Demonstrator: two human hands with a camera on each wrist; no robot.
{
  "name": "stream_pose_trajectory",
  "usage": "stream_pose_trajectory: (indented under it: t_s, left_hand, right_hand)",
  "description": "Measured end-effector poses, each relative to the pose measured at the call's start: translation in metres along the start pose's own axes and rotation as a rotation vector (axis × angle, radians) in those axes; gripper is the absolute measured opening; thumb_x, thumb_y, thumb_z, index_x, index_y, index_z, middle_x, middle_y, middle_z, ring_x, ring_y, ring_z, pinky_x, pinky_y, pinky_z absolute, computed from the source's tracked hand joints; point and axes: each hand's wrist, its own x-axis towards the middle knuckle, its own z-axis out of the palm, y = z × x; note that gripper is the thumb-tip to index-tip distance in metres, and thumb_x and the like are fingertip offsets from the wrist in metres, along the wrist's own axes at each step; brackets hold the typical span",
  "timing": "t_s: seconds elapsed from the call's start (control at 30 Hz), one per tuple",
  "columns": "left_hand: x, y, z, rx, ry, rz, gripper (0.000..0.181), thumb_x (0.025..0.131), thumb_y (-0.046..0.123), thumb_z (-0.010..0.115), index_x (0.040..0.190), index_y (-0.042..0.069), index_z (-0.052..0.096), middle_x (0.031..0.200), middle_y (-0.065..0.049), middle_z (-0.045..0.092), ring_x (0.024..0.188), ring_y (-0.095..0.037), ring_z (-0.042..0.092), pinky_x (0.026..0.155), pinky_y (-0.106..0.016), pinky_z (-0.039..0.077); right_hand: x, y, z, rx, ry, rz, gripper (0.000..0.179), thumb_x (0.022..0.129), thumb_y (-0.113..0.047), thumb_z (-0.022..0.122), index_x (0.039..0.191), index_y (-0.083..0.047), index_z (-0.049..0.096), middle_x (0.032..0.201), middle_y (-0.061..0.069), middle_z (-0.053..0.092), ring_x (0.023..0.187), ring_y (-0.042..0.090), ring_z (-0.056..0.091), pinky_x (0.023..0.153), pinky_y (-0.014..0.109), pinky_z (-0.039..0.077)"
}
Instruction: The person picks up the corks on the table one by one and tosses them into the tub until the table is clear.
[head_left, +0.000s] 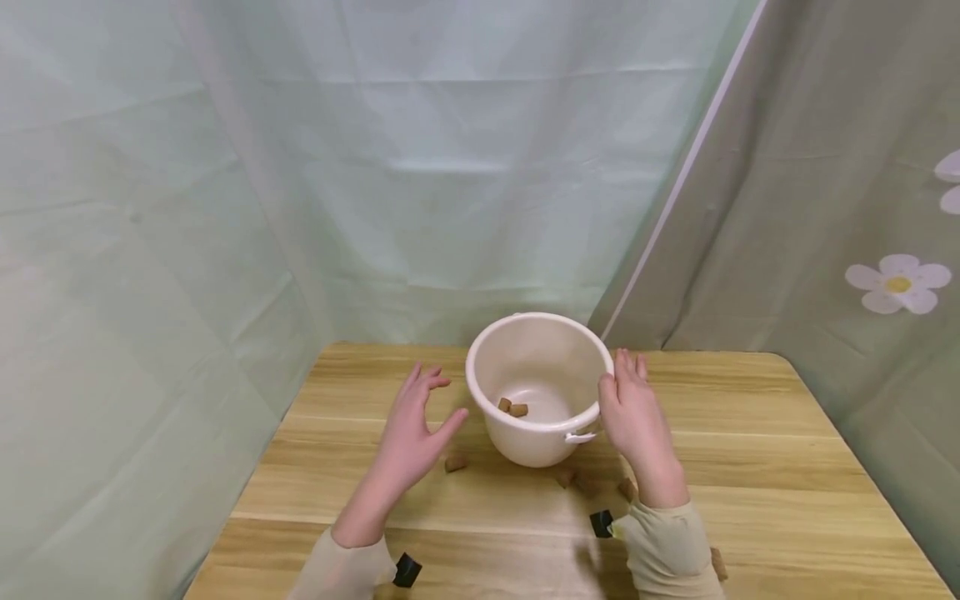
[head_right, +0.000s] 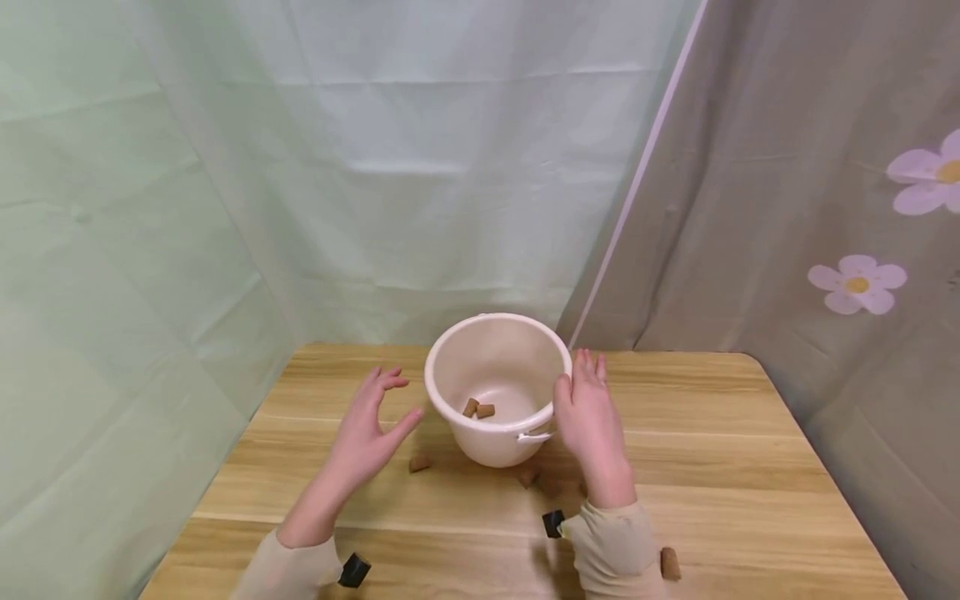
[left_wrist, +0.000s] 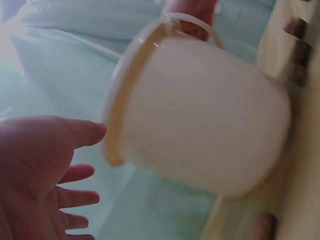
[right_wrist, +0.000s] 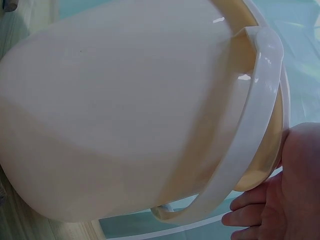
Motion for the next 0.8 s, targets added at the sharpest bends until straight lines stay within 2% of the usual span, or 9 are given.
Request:
stream_pose_trajectory:
  t_s: [0.13,0.23,0.43,0.63,0.8]
  left_hand:
    - [-0.014,-0.019,0.001,0.059,-0.056,-0.029,0.04,0.096,0.025,0.084,0.125,0.004,0.067,0.157,-0.025,0.052,0.157,-0.052,0.025,0.122,-0.075,0.026]
    - [-0.023,-0.032,0.004,0.1,-0.117,-0.048,0.036,0.095,0.023,0.085,0.121,0.005,0.068,0.155,-0.027,0.054,0.154,-0.056,0.028,0.121,-0.075,0.028]
    - [-0.035,-0.046,0.011,0.165,-0.215,-0.069,0.034,0.091,0.023,0.088,0.116,0.005,0.072,0.15,-0.031,0.056,0.15,-0.06,0.032,0.121,-0.075,0.029]
    - [-0.038,-0.051,0.015,0.182,-0.22,-0.056,0.032,0.089,0.018,0.088,0.114,0.004,0.073,0.148,-0.033,0.056,0.148,-0.063,0.033,0.12,-0.076,0.03]
    - [-0.036,-0.053,0.019,0.199,-0.234,-0.057,0.031,0.09,0.02,0.088,0.114,0.006,0.074,0.15,-0.032,0.055,0.149,-0.062,0.032,0.119,-0.077,0.03]
  right_hand:
    - [-0.001,0.0,0.0,0.003,-0.006,0.006,0.067,0.114,-0.037,0.026,0.165,0.006,0.025,0.173,0.024,0.021,0.162,0.041,0.006,0.131,0.059,0.012]
    - [0.0,-0.001,0.0,0.007,-0.005,0.005,0.066,0.114,-0.036,0.026,0.165,0.007,0.025,0.173,0.024,0.021,0.162,0.041,0.006,0.131,0.059,0.012]
    - [0.0,-0.002,-0.001,0.005,-0.01,0.006,0.067,0.115,-0.036,0.026,0.165,0.007,0.024,0.173,0.024,0.02,0.162,0.041,0.005,0.131,0.059,0.011]
    - [0.001,-0.003,-0.001,-0.003,0.001,-0.008,0.067,0.114,-0.034,0.026,0.164,0.009,0.025,0.172,0.027,0.022,0.162,0.044,0.007,0.131,0.06,0.013]
    - [0.001,-0.002,-0.002,-0.005,-0.005,-0.009,0.066,0.114,-0.034,0.025,0.165,0.009,0.024,0.172,0.027,0.022,0.162,0.044,0.007,0.131,0.061,0.013]
